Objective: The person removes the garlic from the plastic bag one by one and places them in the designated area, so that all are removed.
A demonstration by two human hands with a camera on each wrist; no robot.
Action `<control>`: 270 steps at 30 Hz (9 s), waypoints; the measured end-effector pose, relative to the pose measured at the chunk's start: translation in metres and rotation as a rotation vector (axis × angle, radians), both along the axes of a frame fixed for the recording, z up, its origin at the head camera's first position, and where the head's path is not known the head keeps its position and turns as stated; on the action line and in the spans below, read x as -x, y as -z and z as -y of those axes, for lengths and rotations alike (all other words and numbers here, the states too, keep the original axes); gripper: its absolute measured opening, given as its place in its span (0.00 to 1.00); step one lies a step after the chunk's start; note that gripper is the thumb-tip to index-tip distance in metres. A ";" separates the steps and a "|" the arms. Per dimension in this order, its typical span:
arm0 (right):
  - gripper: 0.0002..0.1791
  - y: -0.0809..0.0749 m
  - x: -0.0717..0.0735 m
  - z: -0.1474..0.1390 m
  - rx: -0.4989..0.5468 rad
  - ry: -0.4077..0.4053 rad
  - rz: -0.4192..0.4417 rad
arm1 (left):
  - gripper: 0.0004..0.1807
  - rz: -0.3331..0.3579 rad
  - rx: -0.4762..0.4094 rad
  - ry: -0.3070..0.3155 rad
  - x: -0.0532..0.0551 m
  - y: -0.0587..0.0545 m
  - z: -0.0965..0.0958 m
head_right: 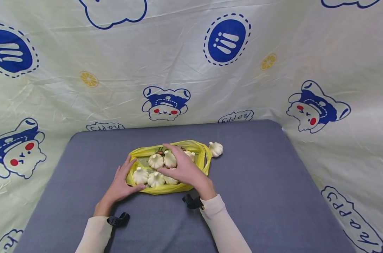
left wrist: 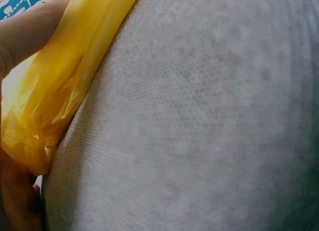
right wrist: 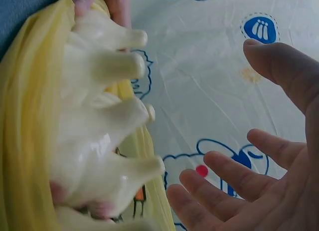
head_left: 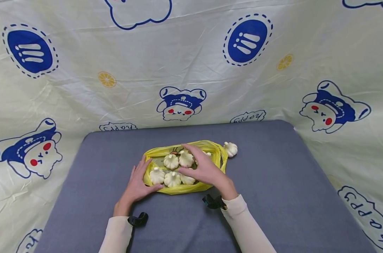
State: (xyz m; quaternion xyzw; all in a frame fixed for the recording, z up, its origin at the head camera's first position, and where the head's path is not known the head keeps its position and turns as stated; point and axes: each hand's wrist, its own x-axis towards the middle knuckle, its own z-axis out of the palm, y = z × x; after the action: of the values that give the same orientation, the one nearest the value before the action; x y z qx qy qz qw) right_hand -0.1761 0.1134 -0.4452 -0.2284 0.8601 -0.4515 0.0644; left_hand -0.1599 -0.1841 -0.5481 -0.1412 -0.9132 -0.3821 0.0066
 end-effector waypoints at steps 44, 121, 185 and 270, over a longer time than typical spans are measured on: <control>0.32 0.017 0.043 0.084 -0.270 -0.428 0.039 | 0.66 0.038 0.016 0.017 0.000 -0.005 0.000; 0.21 0.006 0.035 0.061 -0.157 -0.273 -0.009 | 0.65 0.041 0.035 0.001 0.002 -0.005 -0.001; 0.25 0.013 0.002 -0.118 0.215 0.328 -0.054 | 0.59 -0.015 0.085 0.041 0.009 -0.003 0.005; 0.25 0.092 0.034 -0.190 0.239 0.657 -0.001 | 0.56 0.116 -0.101 -0.032 0.010 -0.003 0.018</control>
State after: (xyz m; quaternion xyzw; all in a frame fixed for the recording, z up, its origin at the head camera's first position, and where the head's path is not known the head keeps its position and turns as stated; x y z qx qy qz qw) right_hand -0.2098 0.3036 -0.5369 0.0546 0.8289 -0.5454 -0.1120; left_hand -0.1703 -0.2025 -0.5446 -0.1037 -0.8937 -0.4352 -0.0333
